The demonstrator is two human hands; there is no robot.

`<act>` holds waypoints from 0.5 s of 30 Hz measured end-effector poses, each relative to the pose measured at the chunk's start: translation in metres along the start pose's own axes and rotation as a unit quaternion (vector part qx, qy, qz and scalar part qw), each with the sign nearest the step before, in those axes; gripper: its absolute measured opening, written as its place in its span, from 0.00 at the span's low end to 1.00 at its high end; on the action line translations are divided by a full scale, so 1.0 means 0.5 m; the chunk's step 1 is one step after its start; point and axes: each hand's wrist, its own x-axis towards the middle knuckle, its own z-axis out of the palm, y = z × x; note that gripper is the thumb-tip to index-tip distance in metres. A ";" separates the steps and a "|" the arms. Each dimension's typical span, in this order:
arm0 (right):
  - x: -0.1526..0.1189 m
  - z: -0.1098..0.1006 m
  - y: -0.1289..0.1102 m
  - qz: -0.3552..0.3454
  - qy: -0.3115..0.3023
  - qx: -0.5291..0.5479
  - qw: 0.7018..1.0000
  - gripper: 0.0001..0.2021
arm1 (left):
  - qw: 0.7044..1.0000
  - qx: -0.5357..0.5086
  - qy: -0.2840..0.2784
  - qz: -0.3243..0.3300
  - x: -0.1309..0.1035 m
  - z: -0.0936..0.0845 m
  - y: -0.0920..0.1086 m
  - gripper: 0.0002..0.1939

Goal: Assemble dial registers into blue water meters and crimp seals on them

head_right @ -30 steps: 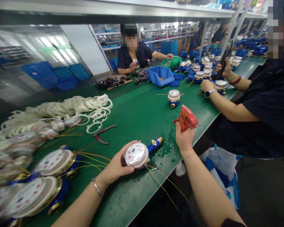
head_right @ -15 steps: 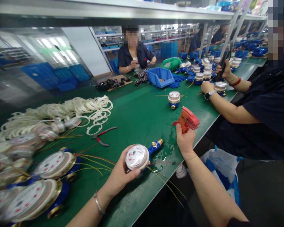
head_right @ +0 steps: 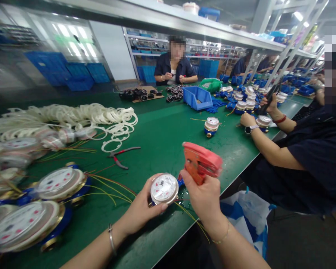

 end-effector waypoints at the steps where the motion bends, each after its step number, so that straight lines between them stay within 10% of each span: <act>1: 0.000 0.005 0.007 0.019 -0.019 -0.018 0.999 0.12 | 1.000 -0.002 0.001 0.003 -0.001 -0.001 0.000 0.37; 15: -0.034 -0.010 -0.003 0.051 0.123 -0.030 0.991 0.17 | 0.999 -0.042 0.002 0.022 -0.017 -0.005 -0.010 0.40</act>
